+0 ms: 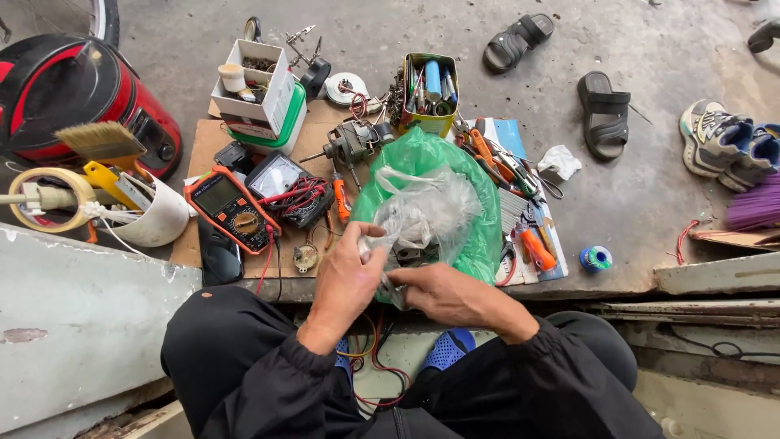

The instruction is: The person sits on the floor and sorts through a green plastic bag filled with electronic components. They remove various items, including a small motor and a circuit board, inspect them, and place them into a separate clear plastic bag.

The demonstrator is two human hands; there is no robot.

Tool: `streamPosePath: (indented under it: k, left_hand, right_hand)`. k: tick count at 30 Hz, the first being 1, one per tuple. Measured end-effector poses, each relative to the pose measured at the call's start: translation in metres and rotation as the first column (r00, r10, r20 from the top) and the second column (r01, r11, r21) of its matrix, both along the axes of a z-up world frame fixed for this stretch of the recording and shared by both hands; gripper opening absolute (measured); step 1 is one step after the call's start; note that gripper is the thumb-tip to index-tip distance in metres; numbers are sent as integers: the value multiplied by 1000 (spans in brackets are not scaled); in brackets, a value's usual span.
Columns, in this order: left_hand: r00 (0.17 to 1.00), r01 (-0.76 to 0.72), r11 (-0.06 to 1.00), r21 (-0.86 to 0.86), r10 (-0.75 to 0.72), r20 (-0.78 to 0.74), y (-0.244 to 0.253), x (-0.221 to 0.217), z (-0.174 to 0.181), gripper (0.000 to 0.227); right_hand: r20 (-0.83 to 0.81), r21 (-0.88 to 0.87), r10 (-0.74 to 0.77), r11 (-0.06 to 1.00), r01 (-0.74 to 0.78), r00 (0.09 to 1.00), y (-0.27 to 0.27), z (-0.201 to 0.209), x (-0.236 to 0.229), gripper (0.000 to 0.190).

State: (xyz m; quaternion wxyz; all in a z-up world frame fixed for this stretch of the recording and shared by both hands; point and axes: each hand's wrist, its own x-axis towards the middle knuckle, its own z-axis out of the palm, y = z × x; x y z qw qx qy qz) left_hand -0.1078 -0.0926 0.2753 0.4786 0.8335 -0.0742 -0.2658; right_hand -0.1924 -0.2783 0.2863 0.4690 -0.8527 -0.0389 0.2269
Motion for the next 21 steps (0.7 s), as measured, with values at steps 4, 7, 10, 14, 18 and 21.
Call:
streamPosePath:
  k: [4, 7, 10, 14, 18, 21]
  left_hand:
    - [981, -81, 976, -203, 114, 159, 15, -4, 14, 32]
    - [954, -112, 983, -144, 147, 263, 40, -6, 35, 30]
    - [925, -69, 986, 153, 6, 380, 51, -6, 34, 22]
    - [633, 170, 982, 85, -174, 754, 19, -14, 71, 31]
    - [544, 422, 892, 159, -390, 743, -69, -5, 13, 15]
    - [595, 265, 808, 527, -567, 570, -105, 35, -70, 56]
  right_hand:
    - [-119, -403, -337, 876, 265, 934, -50, -14, 40, 44]
    - [68, -897, -391, 379, 227, 918, -148, -93, 48, 40]
    - [233, -727, -529, 463, 508, 816, -132, -51, 40, 55]
    - [258, -578, -525, 589, 565, 811, -95, -25, 33, 43]
    - [252, -422, -557, 673, 608, 792, -57, -3, 50, 41]
    - [238, -264, -651, 671, 693, 721, -87, -32, 52, 41]
